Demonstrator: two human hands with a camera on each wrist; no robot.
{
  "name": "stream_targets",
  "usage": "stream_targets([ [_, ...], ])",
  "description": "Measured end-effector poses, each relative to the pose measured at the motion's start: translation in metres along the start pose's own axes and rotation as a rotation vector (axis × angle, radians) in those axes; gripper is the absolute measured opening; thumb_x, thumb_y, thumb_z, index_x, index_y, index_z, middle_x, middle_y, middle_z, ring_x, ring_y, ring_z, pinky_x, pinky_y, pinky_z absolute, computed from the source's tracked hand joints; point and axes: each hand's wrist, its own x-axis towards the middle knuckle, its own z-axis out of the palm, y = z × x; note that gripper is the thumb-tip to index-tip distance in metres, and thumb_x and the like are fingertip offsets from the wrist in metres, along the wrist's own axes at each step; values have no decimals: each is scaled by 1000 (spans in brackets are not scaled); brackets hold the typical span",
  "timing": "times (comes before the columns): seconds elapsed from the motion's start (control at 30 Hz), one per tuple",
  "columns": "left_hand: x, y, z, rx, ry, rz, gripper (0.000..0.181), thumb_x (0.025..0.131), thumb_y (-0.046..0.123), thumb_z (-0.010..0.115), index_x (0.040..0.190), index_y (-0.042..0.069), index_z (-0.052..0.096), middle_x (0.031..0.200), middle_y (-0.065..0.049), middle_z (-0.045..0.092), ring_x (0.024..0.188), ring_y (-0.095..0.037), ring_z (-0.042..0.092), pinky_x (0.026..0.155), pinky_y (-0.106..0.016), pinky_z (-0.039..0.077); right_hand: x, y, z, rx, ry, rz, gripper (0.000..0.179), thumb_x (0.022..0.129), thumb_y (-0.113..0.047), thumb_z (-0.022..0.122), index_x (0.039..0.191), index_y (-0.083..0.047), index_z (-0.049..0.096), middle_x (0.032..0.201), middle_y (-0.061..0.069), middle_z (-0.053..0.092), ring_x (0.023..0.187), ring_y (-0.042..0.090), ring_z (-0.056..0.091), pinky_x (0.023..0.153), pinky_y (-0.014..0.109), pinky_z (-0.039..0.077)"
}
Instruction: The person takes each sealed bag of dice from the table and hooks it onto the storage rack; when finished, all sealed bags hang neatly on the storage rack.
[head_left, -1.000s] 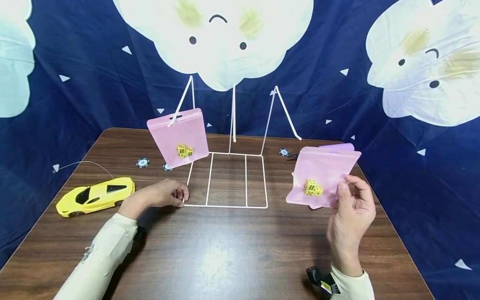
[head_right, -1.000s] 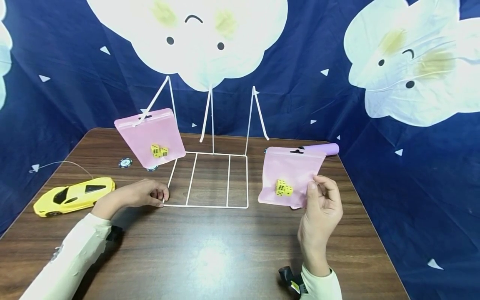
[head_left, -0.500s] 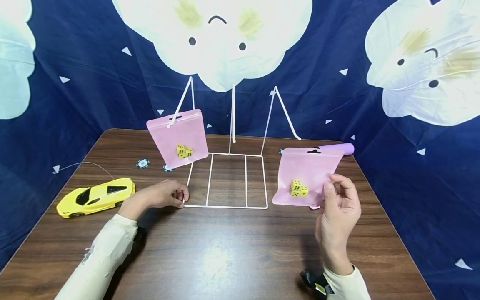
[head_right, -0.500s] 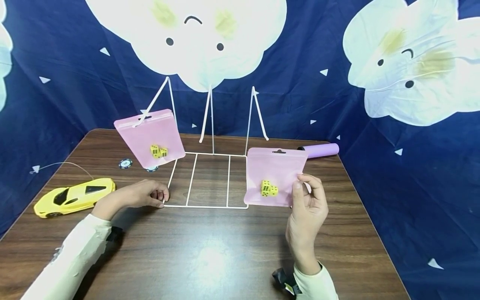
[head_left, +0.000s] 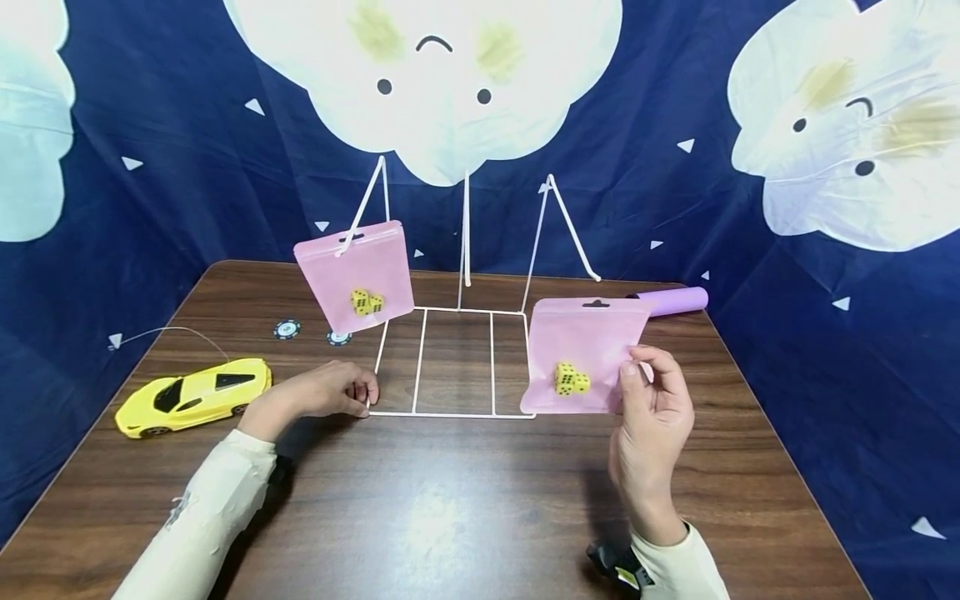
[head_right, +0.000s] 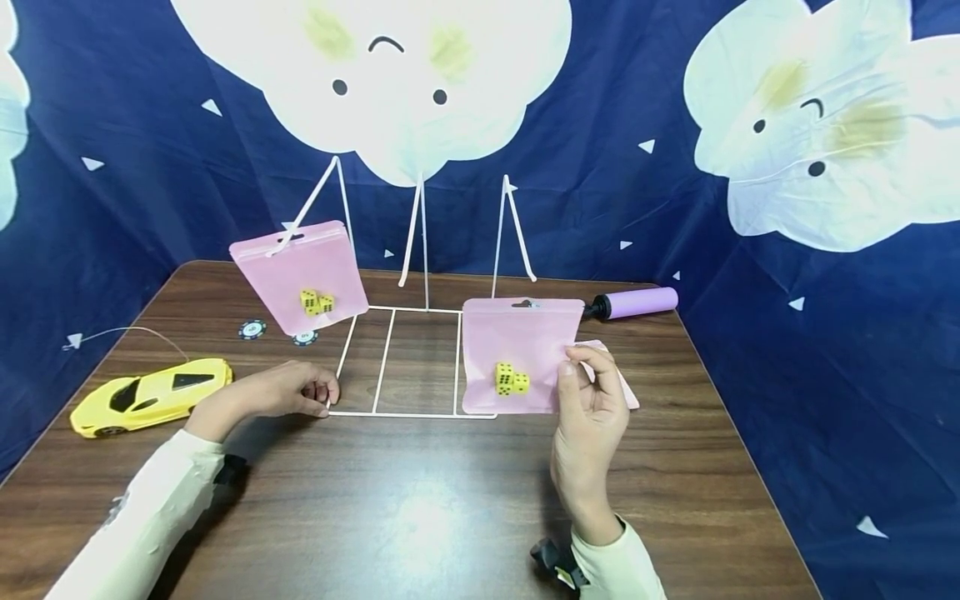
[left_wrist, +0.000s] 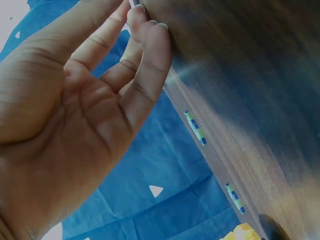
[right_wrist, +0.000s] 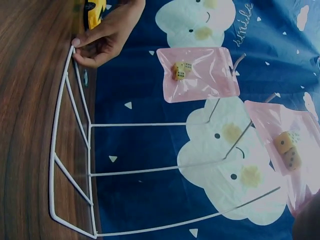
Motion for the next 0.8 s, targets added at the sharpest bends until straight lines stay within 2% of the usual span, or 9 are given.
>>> stream_targets([
  [0.3, -3, -1, 6, -38, -11, -34, 16, 91, 1, 83, 93, 11, 71, 83, 4, 62, 79, -12, 56, 73, -29, 48, -4, 3, 6, 32, -40, 19, 20, 99, 19, 59, 113, 11, 71, 107, 9, 62, 72, 6, 51, 58, 14, 40],
  [0.53, -2, 0, 4, -12, 3, -8, 16, 89, 1, 83, 93, 11, 71, 84, 5, 63, 80, -11, 56, 74, -30, 48, -2, 6, 12, 11, -43, 24, 21, 98, 19, 60, 112, 10, 72, 106, 9, 62, 74, 6, 52, 60, 14, 40],
  [0.67, -1, 1, 2, -19, -3, -5, 15, 90, 1, 83, 93, 9, 71, 83, 5, 63, 80, -12, 57, 74, -30, 48, -2, 7, 17, 29, -66, 25, 22, 99, 18, 59, 113, 7, 73, 105, 8, 60, 69, 5, 50, 57, 14, 39],
  [0.8, -1, 2, 1, -29, -7, -12, 15, 90, 1, 83, 94, 9, 71, 83, 4, 62, 80, -12, 56, 74, -30, 48, -3, 8, 24, 49, -93, 31, 22, 100, 17, 59, 114, 6, 72, 104, 7, 59, 71, 5, 49, 58, 14, 38],
])
